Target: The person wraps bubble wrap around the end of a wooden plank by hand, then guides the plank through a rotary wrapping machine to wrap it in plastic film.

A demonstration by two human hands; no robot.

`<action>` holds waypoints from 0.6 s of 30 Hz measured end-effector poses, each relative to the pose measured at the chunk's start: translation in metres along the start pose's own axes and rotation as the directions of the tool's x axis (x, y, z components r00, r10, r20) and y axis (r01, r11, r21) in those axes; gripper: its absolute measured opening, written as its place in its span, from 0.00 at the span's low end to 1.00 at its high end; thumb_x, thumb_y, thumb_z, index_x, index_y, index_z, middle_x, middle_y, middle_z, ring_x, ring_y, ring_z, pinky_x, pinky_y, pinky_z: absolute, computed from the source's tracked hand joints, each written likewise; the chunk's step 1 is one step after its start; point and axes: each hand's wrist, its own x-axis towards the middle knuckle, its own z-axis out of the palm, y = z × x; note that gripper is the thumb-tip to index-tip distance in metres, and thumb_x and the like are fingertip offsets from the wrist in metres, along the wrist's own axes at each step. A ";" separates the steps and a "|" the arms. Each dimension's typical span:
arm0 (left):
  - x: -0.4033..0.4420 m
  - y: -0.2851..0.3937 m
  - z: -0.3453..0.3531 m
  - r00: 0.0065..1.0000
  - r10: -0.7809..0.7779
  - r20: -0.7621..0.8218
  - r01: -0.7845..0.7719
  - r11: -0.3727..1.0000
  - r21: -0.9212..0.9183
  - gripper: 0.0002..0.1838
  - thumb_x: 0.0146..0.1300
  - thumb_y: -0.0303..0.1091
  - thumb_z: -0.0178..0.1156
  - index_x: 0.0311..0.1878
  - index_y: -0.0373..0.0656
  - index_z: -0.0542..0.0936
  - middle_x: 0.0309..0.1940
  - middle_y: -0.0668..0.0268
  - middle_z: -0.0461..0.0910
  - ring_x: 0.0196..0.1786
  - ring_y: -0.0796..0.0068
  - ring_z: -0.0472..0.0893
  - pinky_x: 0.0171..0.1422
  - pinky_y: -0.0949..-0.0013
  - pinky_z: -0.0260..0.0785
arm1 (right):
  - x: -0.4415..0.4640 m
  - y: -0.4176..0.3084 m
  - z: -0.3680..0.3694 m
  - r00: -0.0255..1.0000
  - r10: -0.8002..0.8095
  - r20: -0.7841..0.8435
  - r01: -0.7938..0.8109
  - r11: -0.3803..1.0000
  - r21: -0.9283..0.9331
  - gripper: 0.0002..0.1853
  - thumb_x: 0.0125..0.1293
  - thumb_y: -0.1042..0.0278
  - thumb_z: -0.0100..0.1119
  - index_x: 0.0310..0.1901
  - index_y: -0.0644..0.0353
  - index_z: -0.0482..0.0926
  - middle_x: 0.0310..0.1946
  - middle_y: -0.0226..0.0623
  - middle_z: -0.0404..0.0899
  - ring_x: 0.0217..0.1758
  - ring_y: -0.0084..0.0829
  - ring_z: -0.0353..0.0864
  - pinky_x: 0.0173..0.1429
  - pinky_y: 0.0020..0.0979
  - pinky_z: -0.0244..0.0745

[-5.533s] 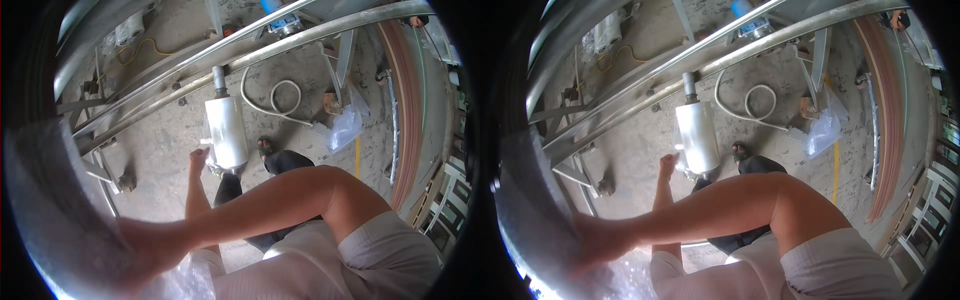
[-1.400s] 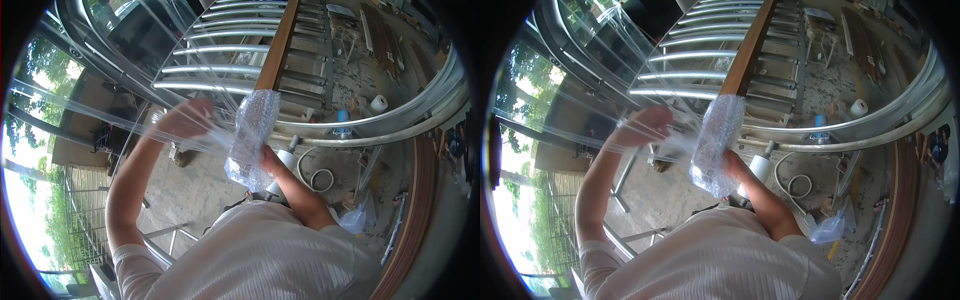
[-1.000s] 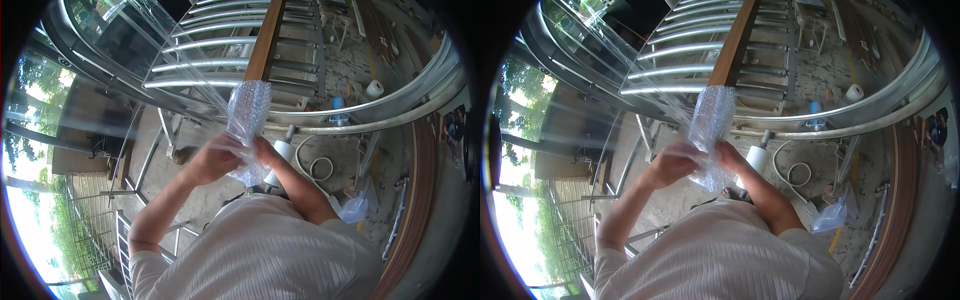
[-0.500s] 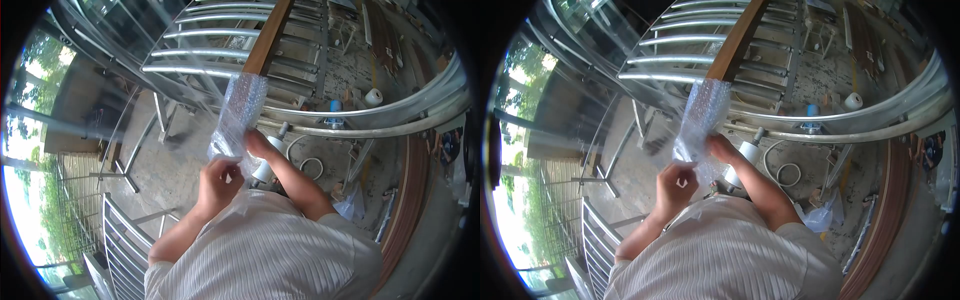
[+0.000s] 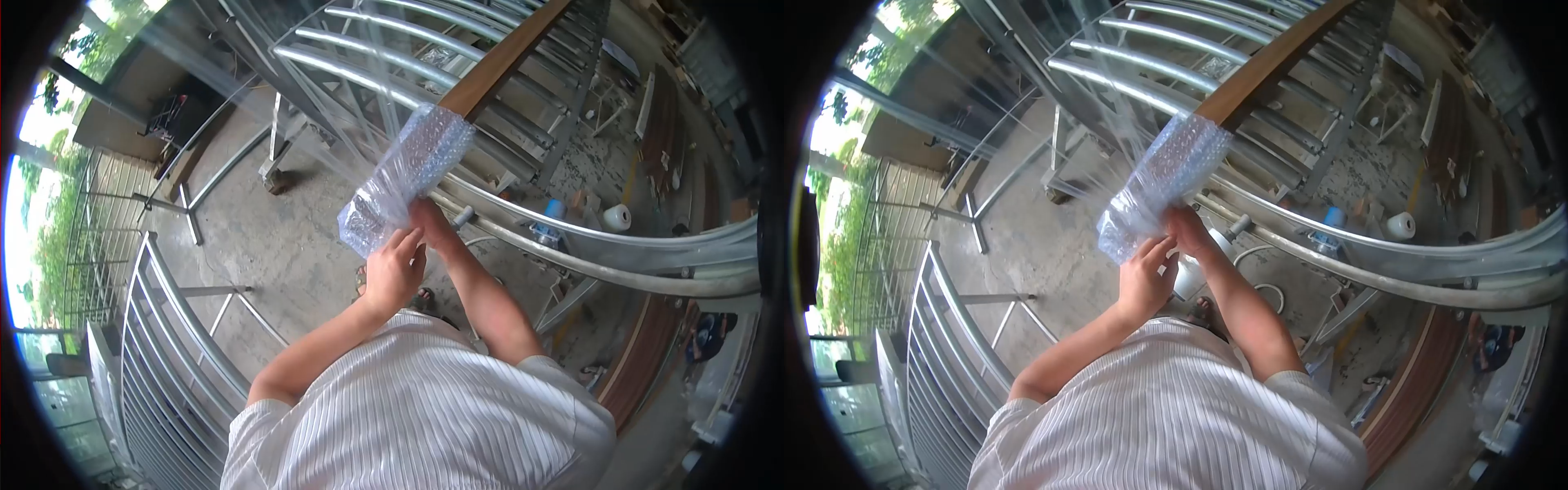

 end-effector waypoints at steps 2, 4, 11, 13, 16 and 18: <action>-0.002 0.004 -0.006 0.987 -0.029 0.159 -0.003 0.980 0.198 0.20 0.65 0.30 0.65 0.60 0.40 0.81 0.56 0.57 0.84 0.39 0.57 0.89 0.42 0.57 0.82 | -0.023 -0.028 0.030 1.000 -0.023 0.006 0.024 0.996 -0.083 0.04 0.71 0.69 0.56 0.44 0.54 0.78 0.37 0.25 0.75 0.41 0.22 0.76 0.45 0.33 0.75; -0.001 0.006 -0.006 0.982 0.021 0.186 -0.075 0.954 0.290 0.23 0.65 0.32 0.65 0.63 0.36 0.78 0.58 0.54 0.80 0.39 0.54 0.88 0.41 0.56 0.81 | -0.027 -0.035 0.036 0.998 -0.054 0.011 0.055 0.985 -0.162 0.04 0.73 0.67 0.56 0.43 0.54 0.79 0.36 0.25 0.75 0.41 0.21 0.76 0.46 0.33 0.75; 0.012 0.028 -0.005 0.899 -0.174 0.401 -0.009 0.910 0.414 0.42 0.61 0.41 0.68 0.74 0.28 0.65 0.74 0.36 0.65 0.52 0.45 0.86 0.51 0.51 0.82 | -0.001 -0.022 -0.004 0.992 -0.070 0.104 0.104 0.921 -0.376 0.11 0.77 0.60 0.57 0.49 0.58 0.81 0.41 0.27 0.80 0.45 0.22 0.78 0.51 0.33 0.76; 0.011 0.028 -0.004 0.901 -0.152 0.407 -0.030 0.913 0.407 0.44 0.61 0.41 0.67 0.76 0.29 0.62 0.74 0.34 0.63 0.53 0.42 0.85 0.52 0.49 0.82 | -0.014 -0.039 0.008 0.979 0.040 0.200 -0.002 0.983 -0.183 0.13 0.76 0.57 0.60 0.50 0.58 0.82 0.43 0.27 0.81 0.47 0.23 0.79 0.52 0.33 0.76; 0.011 0.032 -0.007 0.865 -0.233 0.445 0.080 0.938 0.336 0.45 0.61 0.39 0.67 0.77 0.31 0.58 0.74 0.33 0.63 0.54 0.38 0.84 0.55 0.48 0.80 | -0.031 -0.060 0.037 0.983 0.031 0.183 -0.001 0.987 -0.164 0.12 0.72 0.60 0.63 0.49 0.58 0.82 0.42 0.27 0.82 0.46 0.22 0.80 0.52 0.33 0.76; 0.000 0.015 0.004 0.880 -0.193 0.434 0.171 0.981 0.089 0.45 0.60 0.36 0.67 0.78 0.34 0.57 0.76 0.32 0.58 0.55 0.34 0.82 0.58 0.47 0.79 | -0.034 -0.061 0.033 0.964 0.022 0.266 -0.003 0.997 -0.071 0.13 0.69 0.62 0.65 0.51 0.59 0.81 0.44 0.28 0.82 0.48 0.22 0.80 0.53 0.32 0.76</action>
